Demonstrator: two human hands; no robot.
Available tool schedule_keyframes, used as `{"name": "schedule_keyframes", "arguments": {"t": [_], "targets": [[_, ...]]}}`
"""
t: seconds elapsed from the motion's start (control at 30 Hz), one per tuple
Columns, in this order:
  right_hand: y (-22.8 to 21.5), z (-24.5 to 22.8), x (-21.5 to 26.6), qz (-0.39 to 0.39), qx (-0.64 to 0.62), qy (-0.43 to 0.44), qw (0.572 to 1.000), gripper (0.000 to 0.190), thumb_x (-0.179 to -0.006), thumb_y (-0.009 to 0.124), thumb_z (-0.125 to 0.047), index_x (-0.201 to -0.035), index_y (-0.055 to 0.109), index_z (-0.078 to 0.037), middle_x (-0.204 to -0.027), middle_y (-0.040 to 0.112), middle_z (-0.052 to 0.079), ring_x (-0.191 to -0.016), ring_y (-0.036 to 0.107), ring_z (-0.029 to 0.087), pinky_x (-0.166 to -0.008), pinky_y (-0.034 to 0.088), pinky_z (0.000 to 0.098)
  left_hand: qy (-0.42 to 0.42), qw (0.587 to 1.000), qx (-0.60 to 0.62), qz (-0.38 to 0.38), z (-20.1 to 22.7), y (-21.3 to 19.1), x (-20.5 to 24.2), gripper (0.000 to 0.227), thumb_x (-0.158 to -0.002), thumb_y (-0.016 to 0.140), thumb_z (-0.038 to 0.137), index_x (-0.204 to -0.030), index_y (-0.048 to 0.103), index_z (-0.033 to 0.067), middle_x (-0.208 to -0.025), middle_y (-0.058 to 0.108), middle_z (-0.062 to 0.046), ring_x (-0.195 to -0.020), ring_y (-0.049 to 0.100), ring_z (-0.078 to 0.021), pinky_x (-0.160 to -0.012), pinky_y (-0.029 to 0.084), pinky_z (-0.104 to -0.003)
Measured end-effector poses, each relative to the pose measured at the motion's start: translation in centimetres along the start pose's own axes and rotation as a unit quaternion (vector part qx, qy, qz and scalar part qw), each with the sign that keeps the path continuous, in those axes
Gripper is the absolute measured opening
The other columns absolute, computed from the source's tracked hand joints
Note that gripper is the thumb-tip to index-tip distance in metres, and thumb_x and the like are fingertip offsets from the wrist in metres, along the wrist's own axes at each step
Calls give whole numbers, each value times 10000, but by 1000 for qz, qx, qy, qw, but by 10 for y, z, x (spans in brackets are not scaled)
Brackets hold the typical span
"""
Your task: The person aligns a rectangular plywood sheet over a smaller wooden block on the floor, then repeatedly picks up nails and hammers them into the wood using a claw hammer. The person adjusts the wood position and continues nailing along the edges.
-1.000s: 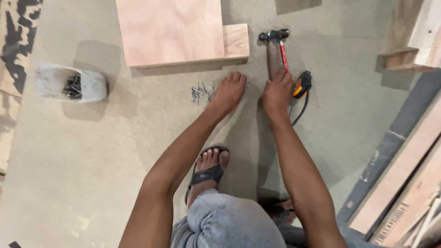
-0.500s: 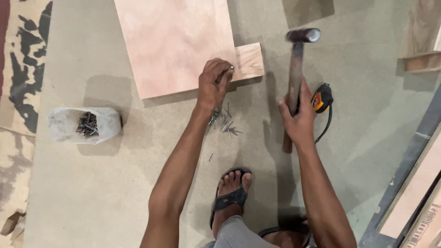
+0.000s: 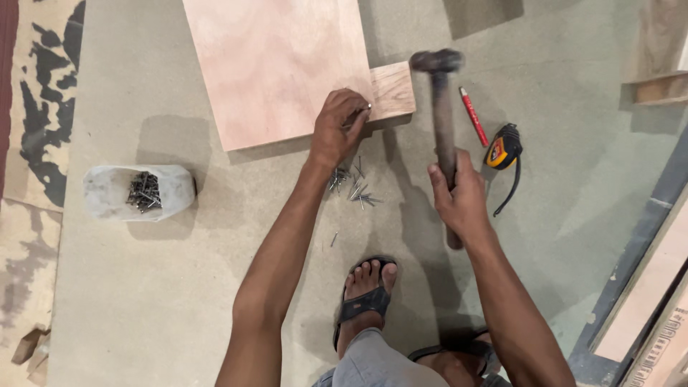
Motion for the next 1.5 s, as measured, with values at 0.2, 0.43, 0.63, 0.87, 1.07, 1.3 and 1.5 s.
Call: {"name": "schedule_keyframes", "arguments": {"t": [0.2, 0.43, 0.63, 0.87, 1.07, 1.3, 1.5], "targets": [[-5, -31, 8, -29, 85, -6, 996, 303, -1015, 634, -170, -1252, 521, -19, -770, 648, 219, -667, 674, 378, -614, 505, 445, 8, 1000, -19, 6, 4, 0, 0, 145, -864, 784, 20, -998, 729, 14, -1070, 718, -101, -1086, 652, -279, -950, 551, -366], [-16, -61, 16, -28, 108, -64, 992, 331, -1015, 634, -156, -1281, 517, 3, -784, 658, 216, -660, 685, 380, -604, 510, 451, -5, 1000, -22, 4, 1, -2, 1, 138, -876, 781, 39, -1001, 729, 16, -1086, 717, -100, -1107, 645, -278, -953, 553, -367], [-10, -59, 22, -36, 114, -70, 990, 345, -1024, 617, -126, -1307, 496, 31, -737, 648, 220, -649, 683, 412, -572, 502, 486, -4, 1000, -21, 6, -1, -1, 5, 140, -874, 788, 38, -997, 727, 15, -1086, 716, -97, -1110, 643, -284, -951, 549, -376], [-3, -52, 18, -47, 175, -64, 981, 294, -1001, 648, -117, -1233, 527, 18, -738, 660, 230, -664, 677, 443, -567, 502, 495, -6, 1000, -21, 7, 5, -3, 2, 132, -865, 781, 34, -987, 732, 34, -1101, 708, -76, -1104, 641, -266, -942, 553, -371], [-19, -74, 42, 64, 86, -168, 980, 231, -995, 628, -82, -1183, 537, 17, -744, 684, 183, -613, 711, 347, -537, 536, 428, -15, 1000, -25, 8, 2, -4, 3, 120, -859, 786, 26, -966, 732, 29, -1080, 705, -71, -1101, 638, -267, -937, 552, -367], [6, -41, -1, -63, 200, -48, 977, 236, -1032, 671, -124, -1087, 511, 41, -696, 642, 223, -647, 663, 448, -553, 492, 509, 23, 998, -61, 12, 8, -6, -8, 182, -766, 776, 3, -943, 745, 33, -1071, 703, -81, -1094, 630, -282, -939, 542, -391], [-14, -44, 42, 26, -114, -59, 991, 175, -980, 620, -67, -1085, 524, 35, -699, 518, 232, -585, 486, 409, -536, 402, 487, -39, 998, -42, 5, -1, -3, 1, 122, -853, 797, 42, -957, 735, 24, -1064, 708, -60, -1066, 651, -267, -914, 557, -372]]}}
Point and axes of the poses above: each hand's wrist, its own x-axis away from the middle knuckle, its own y-axis out of the palm, z = x × y, the point moved 7 cm from there along -x, towards the middle knuckle
